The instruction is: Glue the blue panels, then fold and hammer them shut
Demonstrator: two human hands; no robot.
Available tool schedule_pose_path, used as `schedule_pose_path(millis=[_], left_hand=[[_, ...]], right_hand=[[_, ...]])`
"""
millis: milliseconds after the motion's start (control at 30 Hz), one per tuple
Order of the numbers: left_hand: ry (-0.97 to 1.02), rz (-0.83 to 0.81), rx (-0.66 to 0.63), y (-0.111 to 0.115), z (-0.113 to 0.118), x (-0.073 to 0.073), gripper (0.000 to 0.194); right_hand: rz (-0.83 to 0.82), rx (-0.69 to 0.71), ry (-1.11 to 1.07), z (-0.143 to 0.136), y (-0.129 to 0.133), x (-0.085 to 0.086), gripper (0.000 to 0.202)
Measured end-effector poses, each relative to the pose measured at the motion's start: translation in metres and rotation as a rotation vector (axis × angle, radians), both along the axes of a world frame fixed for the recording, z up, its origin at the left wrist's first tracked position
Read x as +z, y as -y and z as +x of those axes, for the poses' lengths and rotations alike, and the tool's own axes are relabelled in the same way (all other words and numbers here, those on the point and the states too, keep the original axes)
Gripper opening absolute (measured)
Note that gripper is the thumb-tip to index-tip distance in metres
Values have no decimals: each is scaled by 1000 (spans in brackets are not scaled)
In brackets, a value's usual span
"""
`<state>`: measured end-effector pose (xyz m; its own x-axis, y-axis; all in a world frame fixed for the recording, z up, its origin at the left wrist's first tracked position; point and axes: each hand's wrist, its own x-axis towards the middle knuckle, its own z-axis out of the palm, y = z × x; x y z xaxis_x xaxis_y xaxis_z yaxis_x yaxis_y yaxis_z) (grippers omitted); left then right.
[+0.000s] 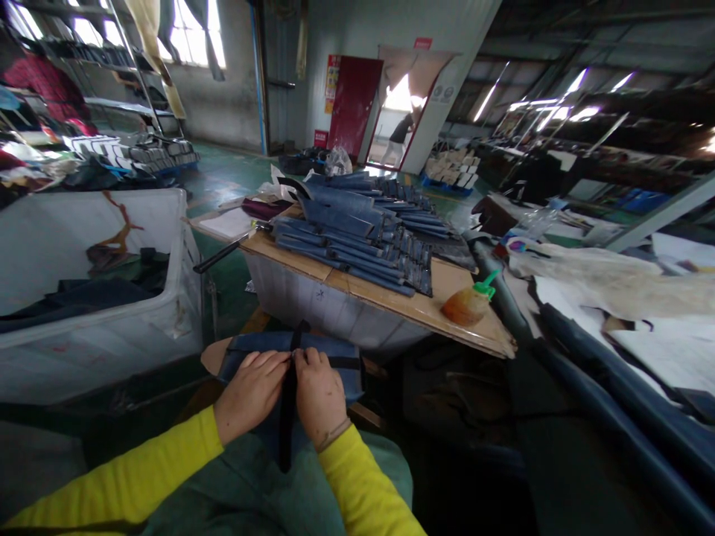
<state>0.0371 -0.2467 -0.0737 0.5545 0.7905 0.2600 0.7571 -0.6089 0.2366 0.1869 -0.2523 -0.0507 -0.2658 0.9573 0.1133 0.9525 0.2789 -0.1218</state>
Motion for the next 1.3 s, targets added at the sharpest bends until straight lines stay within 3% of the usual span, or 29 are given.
schedule_pose_path(millis=[167,400,533,733,900,1133,1300], left_hand=[[16,16,-10,3,0,0,31],[55,28,-13,4,3,0,29],[66,29,-9,5,0,-3,30],[61,14,17,6,-10,-5,32],[58,-12,15,6,-16,-2,33],[58,7,30,6,-30,-6,32],[30,31,79,3,-49,-8,33]], right_hand=[[33,-8,7,17,8,-4,43],[42,-94,16,63,22,-5,45],[59,-120,-45,78,26,-7,39],[100,64,-282,44,21,-13,35],[122,208,-315,14,8,-6,41],[99,202,-202,-2,-1,-20,38],[66,225,-198,-19,-5,-16,33]])
